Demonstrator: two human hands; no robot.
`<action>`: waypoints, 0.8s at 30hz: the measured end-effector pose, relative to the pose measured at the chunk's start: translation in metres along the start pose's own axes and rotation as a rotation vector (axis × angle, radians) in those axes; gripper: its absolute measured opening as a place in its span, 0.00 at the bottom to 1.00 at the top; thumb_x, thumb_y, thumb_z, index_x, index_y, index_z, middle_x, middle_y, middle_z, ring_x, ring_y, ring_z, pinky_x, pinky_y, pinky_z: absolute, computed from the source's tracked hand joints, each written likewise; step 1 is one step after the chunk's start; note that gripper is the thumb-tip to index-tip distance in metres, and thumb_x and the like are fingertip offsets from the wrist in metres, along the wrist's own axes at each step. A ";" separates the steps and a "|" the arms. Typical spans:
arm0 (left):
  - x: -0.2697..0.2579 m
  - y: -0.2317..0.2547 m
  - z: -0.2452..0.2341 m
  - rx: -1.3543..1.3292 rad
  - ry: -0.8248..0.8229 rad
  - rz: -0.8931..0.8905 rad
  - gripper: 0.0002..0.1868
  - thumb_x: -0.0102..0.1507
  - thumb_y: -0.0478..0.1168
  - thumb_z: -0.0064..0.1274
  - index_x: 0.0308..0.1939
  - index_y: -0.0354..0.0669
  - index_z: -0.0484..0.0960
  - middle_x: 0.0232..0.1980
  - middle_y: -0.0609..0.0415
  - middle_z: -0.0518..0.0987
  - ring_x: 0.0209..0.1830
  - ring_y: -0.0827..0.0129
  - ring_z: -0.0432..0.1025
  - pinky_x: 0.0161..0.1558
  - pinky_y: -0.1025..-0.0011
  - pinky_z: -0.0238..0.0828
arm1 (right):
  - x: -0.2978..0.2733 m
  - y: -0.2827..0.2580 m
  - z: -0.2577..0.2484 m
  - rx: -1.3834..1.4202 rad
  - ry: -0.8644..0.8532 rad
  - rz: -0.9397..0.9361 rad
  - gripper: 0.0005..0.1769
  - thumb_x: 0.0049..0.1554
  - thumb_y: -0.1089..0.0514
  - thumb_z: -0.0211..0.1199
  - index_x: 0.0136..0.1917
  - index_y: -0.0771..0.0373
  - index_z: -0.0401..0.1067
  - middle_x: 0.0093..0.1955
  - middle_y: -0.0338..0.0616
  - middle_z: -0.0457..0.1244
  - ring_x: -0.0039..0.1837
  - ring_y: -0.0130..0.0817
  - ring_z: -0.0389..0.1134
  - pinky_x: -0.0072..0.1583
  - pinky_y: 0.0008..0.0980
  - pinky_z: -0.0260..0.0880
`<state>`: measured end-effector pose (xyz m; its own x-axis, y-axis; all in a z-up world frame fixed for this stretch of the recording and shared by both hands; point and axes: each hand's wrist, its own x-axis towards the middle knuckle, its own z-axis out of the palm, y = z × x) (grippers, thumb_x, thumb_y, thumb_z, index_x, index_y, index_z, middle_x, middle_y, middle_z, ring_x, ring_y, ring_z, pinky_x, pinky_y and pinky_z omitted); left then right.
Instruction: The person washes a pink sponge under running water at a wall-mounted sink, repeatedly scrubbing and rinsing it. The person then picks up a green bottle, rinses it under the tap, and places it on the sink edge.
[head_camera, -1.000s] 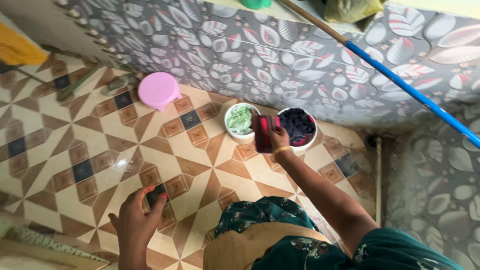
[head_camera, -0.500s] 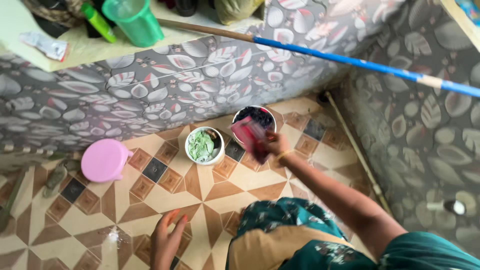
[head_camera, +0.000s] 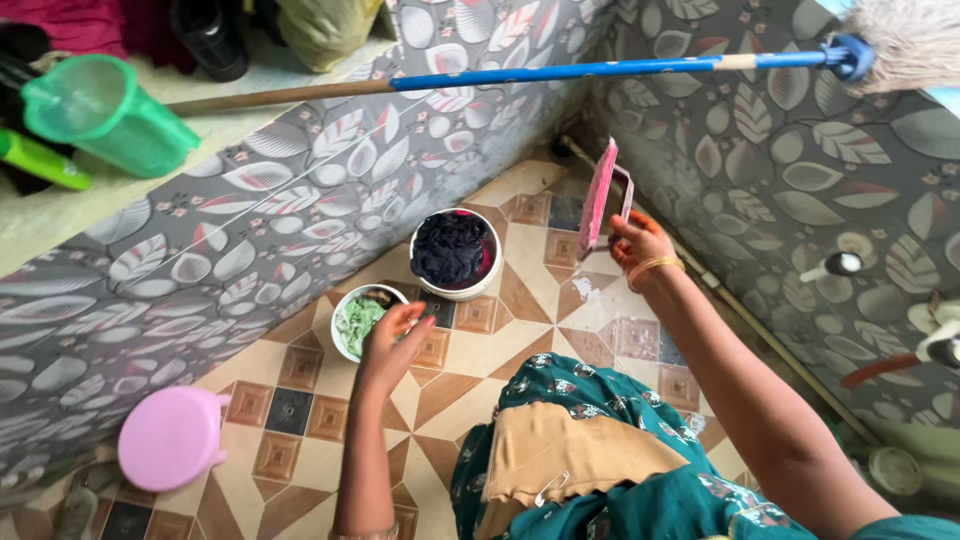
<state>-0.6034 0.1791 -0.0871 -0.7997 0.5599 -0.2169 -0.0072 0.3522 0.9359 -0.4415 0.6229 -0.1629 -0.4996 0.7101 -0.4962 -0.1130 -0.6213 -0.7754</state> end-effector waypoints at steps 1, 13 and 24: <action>0.014 0.011 0.013 0.032 -0.042 0.050 0.25 0.60 0.48 0.61 0.57 0.39 0.81 0.57 0.51 0.83 0.59 0.64 0.76 0.56 0.67 0.72 | 0.002 -0.008 -0.003 0.024 -0.013 -0.019 0.21 0.56 0.62 0.70 0.61 0.57 0.69 0.41 0.37 0.66 0.36 0.26 0.62 0.37 0.25 0.67; 0.150 0.084 0.213 -0.067 -0.465 0.112 0.26 0.58 0.47 0.65 0.56 0.36 0.81 0.47 0.54 0.83 0.47 0.73 0.77 0.49 0.76 0.74 | 0.022 -0.092 0.004 0.302 -0.276 -0.002 0.15 0.62 0.63 0.63 0.61 0.62 0.66 0.54 0.41 0.68 0.53 0.32 0.73 0.55 0.31 0.77; 0.205 0.159 0.313 -0.824 -0.231 0.086 0.11 0.63 0.41 0.65 0.46 0.42 0.82 0.43 0.63 0.80 0.41 0.80 0.72 0.44 0.79 0.68 | 0.105 -0.129 0.047 0.218 -0.471 0.006 0.15 0.65 0.66 0.63 0.65 0.66 0.71 0.47 0.41 0.69 0.43 0.28 0.69 0.47 0.27 0.72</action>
<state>-0.5803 0.5844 -0.0695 -0.6759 0.7296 -0.1037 -0.4576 -0.3053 0.8351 -0.5196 0.7617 -0.0964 -0.8274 0.5114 -0.2319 -0.2601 -0.7150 -0.6490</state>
